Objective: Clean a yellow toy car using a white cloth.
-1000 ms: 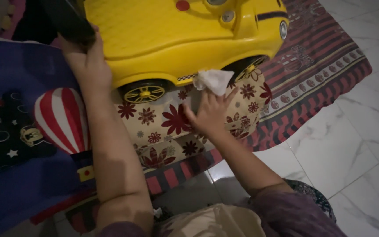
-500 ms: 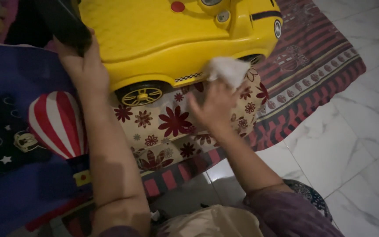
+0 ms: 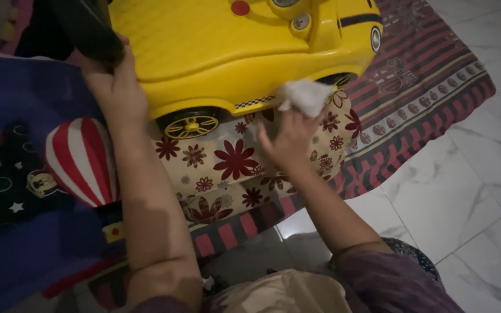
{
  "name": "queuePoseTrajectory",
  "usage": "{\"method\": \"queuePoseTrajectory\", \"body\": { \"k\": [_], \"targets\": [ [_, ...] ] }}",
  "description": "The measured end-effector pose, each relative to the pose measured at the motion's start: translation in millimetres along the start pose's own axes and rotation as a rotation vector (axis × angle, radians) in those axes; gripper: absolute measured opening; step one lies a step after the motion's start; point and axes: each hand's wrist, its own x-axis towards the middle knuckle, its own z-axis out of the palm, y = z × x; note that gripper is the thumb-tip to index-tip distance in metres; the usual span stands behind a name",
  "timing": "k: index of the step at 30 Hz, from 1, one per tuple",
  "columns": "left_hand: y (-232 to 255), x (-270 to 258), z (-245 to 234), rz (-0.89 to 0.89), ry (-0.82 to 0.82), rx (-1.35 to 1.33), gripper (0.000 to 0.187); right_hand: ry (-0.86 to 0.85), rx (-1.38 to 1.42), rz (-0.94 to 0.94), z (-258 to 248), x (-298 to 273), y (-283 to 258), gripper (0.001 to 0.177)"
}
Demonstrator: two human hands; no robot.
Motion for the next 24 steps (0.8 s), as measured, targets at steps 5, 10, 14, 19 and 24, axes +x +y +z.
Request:
{"method": "queuePoseTrajectory", "body": {
  "k": [5, 10, 14, 19, 24],
  "targets": [
    [-20, 1, -8, 0.063, -0.040, -0.083, 0.021, -0.076, 0.009, -0.166, 10, -25, -23, 0.088],
    [-19, -3, -6, -0.008, -0.005, -0.032, 0.023, -0.029, 0.041, -0.108, 11, -19, -11, 0.080],
    [-15, -6, -6, -0.030, 0.018, -0.082, 0.046, 0.044, 0.003, -0.115, 8, -16, -3, 0.077],
    [-12, -2, -6, 0.054, -0.038, -0.064, 0.048, 0.020, 0.075, -0.110, 6, -16, -18, 0.075],
    [-16, -2, -7, 0.051, -0.010, -0.002, 0.045, -0.075, 0.131, -0.114, -6, -18, -53, 0.080]
  ]
}}
